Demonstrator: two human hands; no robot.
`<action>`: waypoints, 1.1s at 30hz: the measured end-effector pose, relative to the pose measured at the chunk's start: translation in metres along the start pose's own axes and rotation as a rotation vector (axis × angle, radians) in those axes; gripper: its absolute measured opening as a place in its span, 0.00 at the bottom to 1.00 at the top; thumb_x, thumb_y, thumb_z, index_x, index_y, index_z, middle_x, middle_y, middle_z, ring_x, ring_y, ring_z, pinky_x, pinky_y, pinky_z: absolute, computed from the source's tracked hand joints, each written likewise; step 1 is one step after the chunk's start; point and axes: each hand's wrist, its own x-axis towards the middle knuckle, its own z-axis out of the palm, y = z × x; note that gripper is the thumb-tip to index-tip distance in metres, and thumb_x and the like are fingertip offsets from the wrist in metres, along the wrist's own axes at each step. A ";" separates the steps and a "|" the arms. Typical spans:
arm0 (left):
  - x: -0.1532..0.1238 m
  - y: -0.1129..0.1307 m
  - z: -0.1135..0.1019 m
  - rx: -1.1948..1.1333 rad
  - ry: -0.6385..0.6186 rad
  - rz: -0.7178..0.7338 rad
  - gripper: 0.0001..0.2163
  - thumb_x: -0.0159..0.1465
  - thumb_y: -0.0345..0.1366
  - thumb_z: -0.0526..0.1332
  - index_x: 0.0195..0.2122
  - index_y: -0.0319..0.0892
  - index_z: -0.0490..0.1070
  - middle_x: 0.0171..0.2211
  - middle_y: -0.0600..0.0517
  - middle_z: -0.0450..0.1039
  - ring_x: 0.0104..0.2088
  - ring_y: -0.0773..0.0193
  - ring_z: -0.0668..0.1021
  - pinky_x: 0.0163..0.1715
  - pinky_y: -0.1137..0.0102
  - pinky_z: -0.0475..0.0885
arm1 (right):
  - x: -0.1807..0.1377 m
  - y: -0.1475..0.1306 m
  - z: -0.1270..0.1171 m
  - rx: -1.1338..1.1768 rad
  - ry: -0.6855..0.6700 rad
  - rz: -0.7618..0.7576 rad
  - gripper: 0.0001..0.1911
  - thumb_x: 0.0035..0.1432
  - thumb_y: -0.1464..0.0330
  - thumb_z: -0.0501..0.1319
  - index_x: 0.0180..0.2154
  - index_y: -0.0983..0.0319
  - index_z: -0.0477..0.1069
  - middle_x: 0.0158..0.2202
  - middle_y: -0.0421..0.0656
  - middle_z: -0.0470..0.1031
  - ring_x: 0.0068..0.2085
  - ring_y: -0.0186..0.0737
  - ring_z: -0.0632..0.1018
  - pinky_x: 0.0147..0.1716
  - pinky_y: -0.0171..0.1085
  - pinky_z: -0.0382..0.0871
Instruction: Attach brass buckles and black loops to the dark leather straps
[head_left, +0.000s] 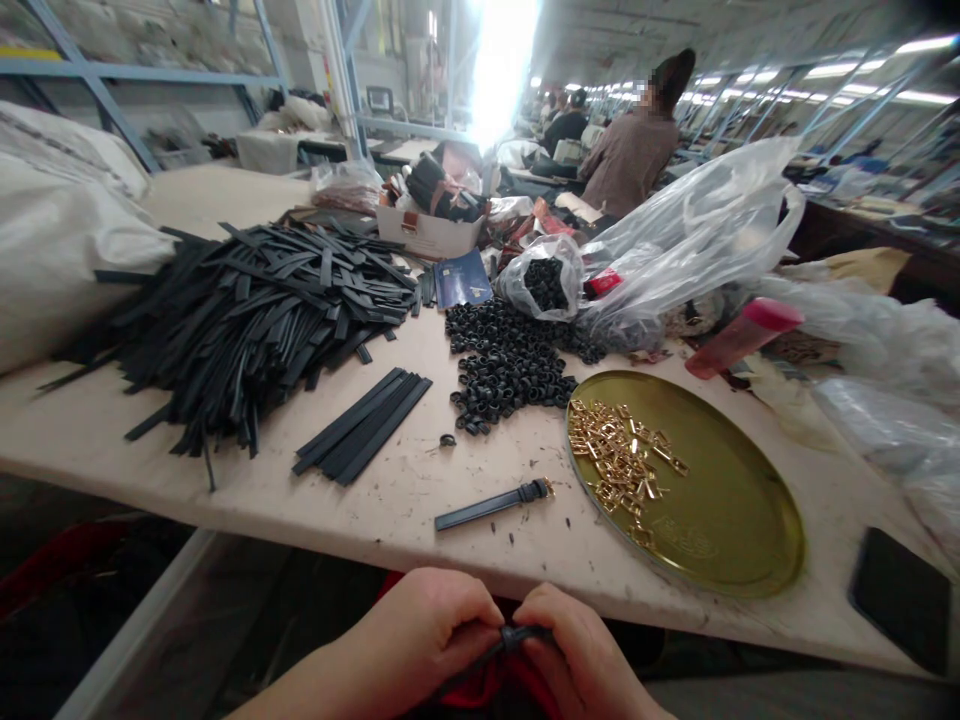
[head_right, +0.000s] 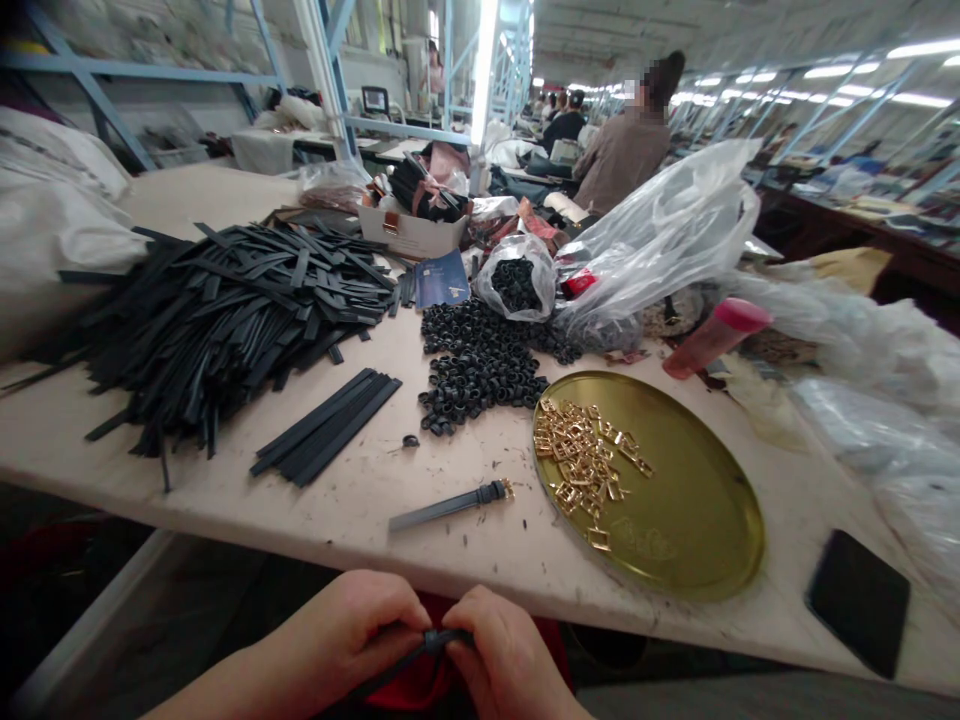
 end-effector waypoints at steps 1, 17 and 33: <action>0.001 0.001 0.003 0.044 0.013 0.022 0.13 0.61 0.40 0.52 0.33 0.43 0.75 0.29 0.51 0.76 0.30 0.65 0.74 0.31 0.75 0.63 | -0.003 -0.001 0.002 0.028 -0.002 0.038 0.07 0.60 0.68 0.48 0.34 0.59 0.63 0.25 0.40 0.71 0.26 0.34 0.72 0.24 0.30 0.66; -0.013 0.015 0.000 -0.354 -0.127 -0.292 0.08 0.52 0.35 0.57 0.30 0.39 0.73 0.25 0.54 0.75 0.25 0.66 0.73 0.22 0.78 0.63 | -0.009 -0.021 -0.003 -0.014 -0.113 0.207 0.10 0.58 0.69 0.50 0.43 0.58 0.62 0.36 0.43 0.75 0.36 0.39 0.76 0.34 0.34 0.68; -0.006 0.003 0.011 -0.152 0.033 -0.151 0.09 0.57 0.33 0.53 0.31 0.41 0.73 0.30 0.54 0.75 0.29 0.66 0.73 0.27 0.77 0.64 | 0.019 -0.012 0.018 0.147 -0.220 0.259 0.18 0.61 0.63 0.44 0.50 0.63 0.56 0.38 0.47 0.75 0.38 0.42 0.76 0.36 0.36 0.68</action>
